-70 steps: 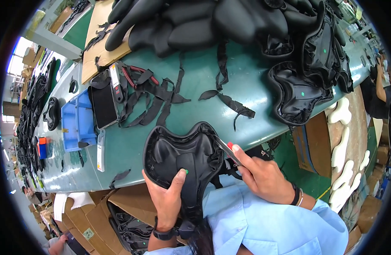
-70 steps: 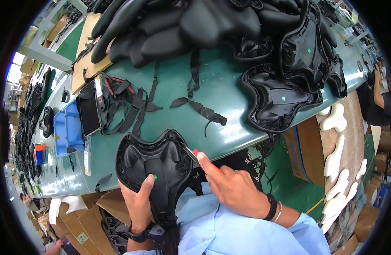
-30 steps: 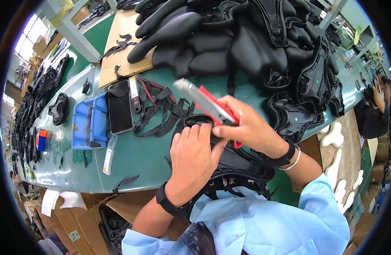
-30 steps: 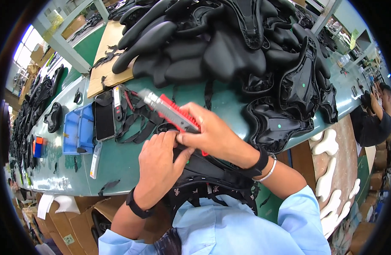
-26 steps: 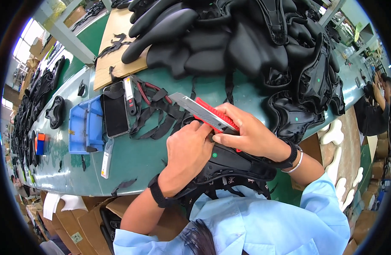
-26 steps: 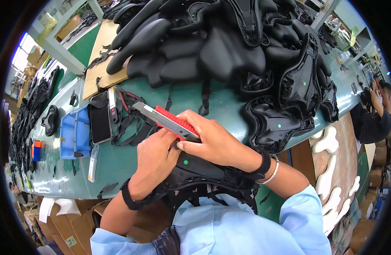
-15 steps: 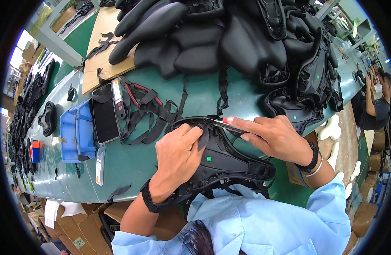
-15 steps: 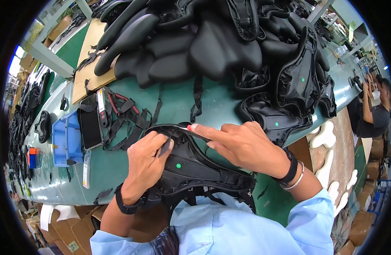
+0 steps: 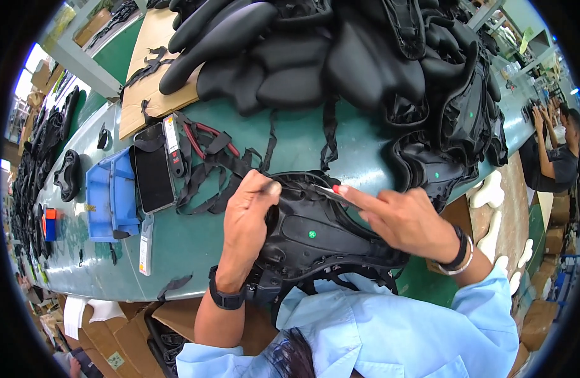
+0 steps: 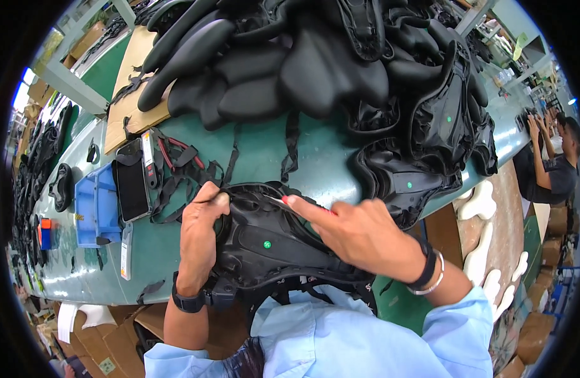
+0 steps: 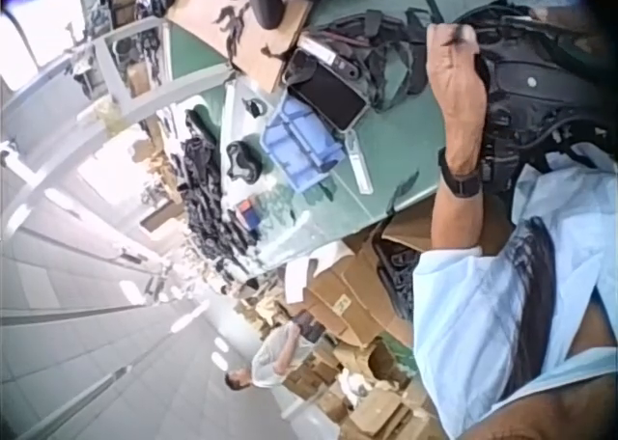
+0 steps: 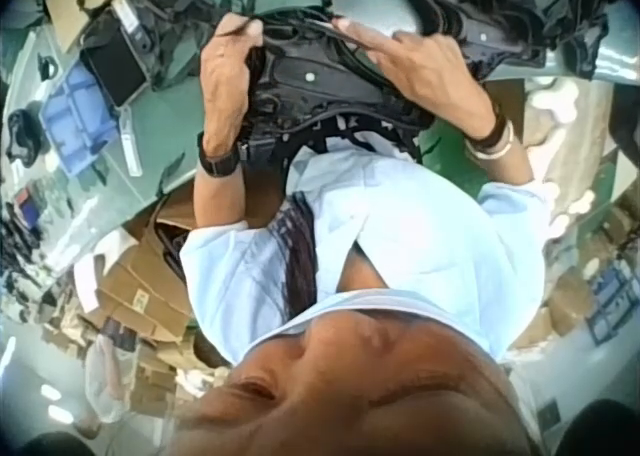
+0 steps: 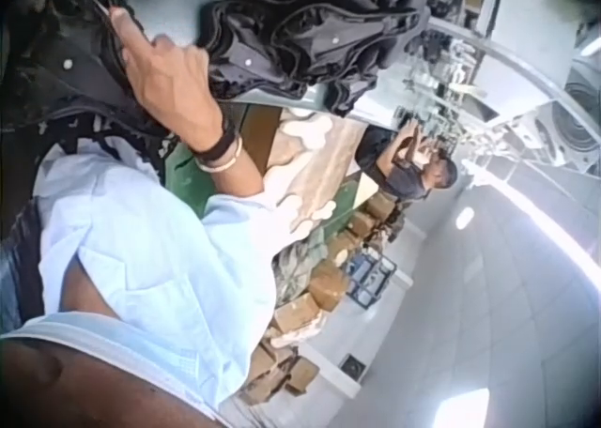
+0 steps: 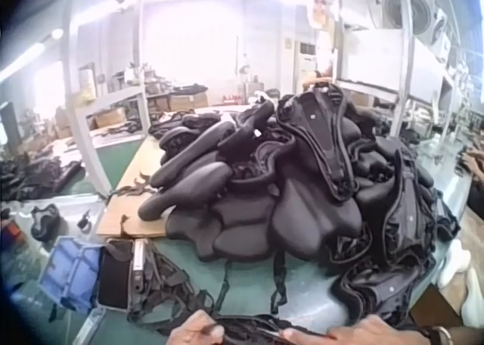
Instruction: The person picks up bicycle seats one at a time and uses a utility knife to trim excess material from the edges. They turn the seats over to reach different sides while cutting before placing the finished seats into a cardboard box.
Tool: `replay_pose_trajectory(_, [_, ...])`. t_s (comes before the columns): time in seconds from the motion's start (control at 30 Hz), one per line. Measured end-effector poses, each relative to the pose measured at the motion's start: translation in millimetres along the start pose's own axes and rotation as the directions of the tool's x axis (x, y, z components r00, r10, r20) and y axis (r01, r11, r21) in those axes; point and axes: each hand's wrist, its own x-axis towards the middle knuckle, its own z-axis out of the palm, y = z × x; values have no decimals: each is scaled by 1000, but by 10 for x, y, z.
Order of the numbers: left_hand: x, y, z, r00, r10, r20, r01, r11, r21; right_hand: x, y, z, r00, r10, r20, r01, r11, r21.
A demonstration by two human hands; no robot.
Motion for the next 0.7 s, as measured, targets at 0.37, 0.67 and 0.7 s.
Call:
replay_pose_trajectory(0.37, [-4, -188, -381, 853, 279, -440, -521, 423, -742, -632, -474, 118, 966, 257, 20, -258, 963, 83])
replay_pose_trajectory(0.67, [-494, 176, -28, 998, -65, -9, 51, 665, 745, -125, -214, 229, 986, 157, -56, -106, 851, 514])
replay_pose_trajectory(0.7, [-483, 254, -94, 974, -227, -14, 177, 719, 672, -45, -226, 231, 996, 66, -59, -29, 872, 489])
